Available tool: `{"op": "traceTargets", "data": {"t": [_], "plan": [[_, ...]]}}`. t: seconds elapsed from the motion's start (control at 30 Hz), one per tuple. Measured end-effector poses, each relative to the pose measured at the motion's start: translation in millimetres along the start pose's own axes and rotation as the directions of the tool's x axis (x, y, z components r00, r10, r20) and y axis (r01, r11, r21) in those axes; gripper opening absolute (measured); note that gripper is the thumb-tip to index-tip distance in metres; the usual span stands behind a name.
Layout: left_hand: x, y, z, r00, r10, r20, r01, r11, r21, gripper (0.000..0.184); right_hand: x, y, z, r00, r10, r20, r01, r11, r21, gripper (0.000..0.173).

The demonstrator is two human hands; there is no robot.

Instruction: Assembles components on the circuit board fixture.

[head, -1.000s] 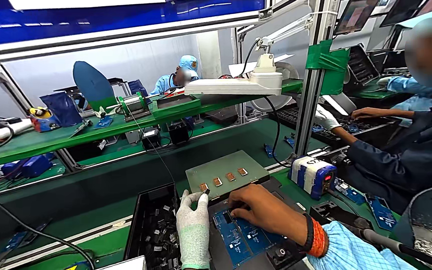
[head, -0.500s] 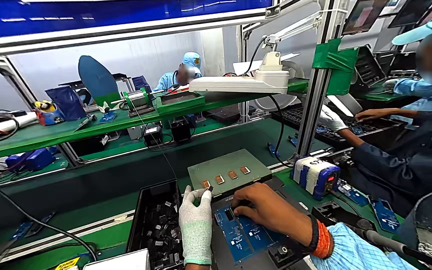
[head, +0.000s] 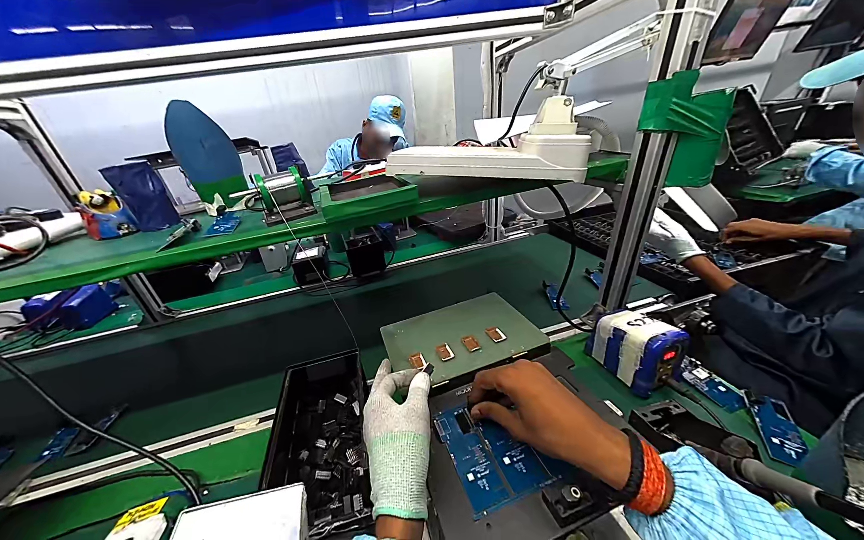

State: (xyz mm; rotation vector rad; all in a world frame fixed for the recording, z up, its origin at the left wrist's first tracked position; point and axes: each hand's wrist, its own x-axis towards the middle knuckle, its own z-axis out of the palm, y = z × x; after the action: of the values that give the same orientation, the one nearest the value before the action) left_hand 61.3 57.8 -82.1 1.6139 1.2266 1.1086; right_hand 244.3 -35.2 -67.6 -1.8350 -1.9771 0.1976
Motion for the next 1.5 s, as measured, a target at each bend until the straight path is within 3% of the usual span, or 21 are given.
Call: {"op": "traceTargets", "data": {"t": [0.23, 0.43, 0.57, 0.63, 0.8, 0.97, 1.03, 1.1, 1.23, 1.5], "plan": [[0.5, 0.2, 0.5, 1.0, 0.001, 0.001, -0.001, 1.0, 0.001, 0.018, -0.9, -0.2, 3.1, 0.999, -0.047, -0.007, 0.047, 0.998, -0.043, 0.019], [0.9, -0.3, 0.0, 1.0, 0.015, 0.02, -0.015, 1.0, 0.024, 0.018, 2.2, -2.9, -8.7, 0.988, -0.121, 0.098, 0.126, 0.991, -0.052, 0.024], [0.9, -1.1, -0.5, 0.995, 0.026, 0.099, -0.036, 0.994, 0.105, 0.022, 8.1, -9.7, -6.1, 0.984, -0.074, -0.16, 0.087, 0.993, 0.078, 0.031], [1.0, -1.8, 0.2, 0.991, 0.035, 0.13, -0.052, 0.99, 0.134, 0.022, 16.2, -13.7, -3.5, 0.971, -0.102, -0.218, 0.133, 0.982, 0.134, 0.037], [1.9, -0.8, -2.3, 0.988, 0.046, 0.149, -0.065, 0.99, 0.126, 0.023, 28.6, -27.1, -4.7, 0.982, -0.142, -0.122, 0.15, 0.987, 0.063, 0.019], [7.0, -15.9, 4.6, 0.989, 0.15, -0.017, -0.144, 0.972, 0.188, 0.042, 31.5, -38.3, -5.9, 0.996, -0.076, 0.053, 0.069, 0.991, 0.118, 0.019], [6.8, -20.6, 8.4, 0.993, 0.118, -0.01, -0.113, 0.971, 0.211, 0.049, 32.4, -42.5, -2.5, 0.991, -0.066, 0.119, 0.057, 0.996, 0.074, 0.018], [8.1, -24.3, 10.8, 0.999, 0.039, 0.031, -0.043, 0.991, 0.124, 0.055, 34.3, -45.4, 2.0, 0.987, -0.045, 0.155, 0.044, 0.999, 0.012, 0.019], [15.9, -37.2, 13.3, 0.998, -0.061, 0.022, 0.062, 0.996, -0.063, 0.055, 34.9, -49.1, 4.5, 0.987, 0.003, 0.159, 0.003, 0.999, -0.04, 0.022], [18.5, -41.6, 13.8, 1.0, 0.007, 0.024, -0.004, 0.992, -0.125, 0.04, 31.4, -48.0, 7.0, 0.993, 0.039, 0.109, -0.035, 0.999, -0.042, 0.021]]}}
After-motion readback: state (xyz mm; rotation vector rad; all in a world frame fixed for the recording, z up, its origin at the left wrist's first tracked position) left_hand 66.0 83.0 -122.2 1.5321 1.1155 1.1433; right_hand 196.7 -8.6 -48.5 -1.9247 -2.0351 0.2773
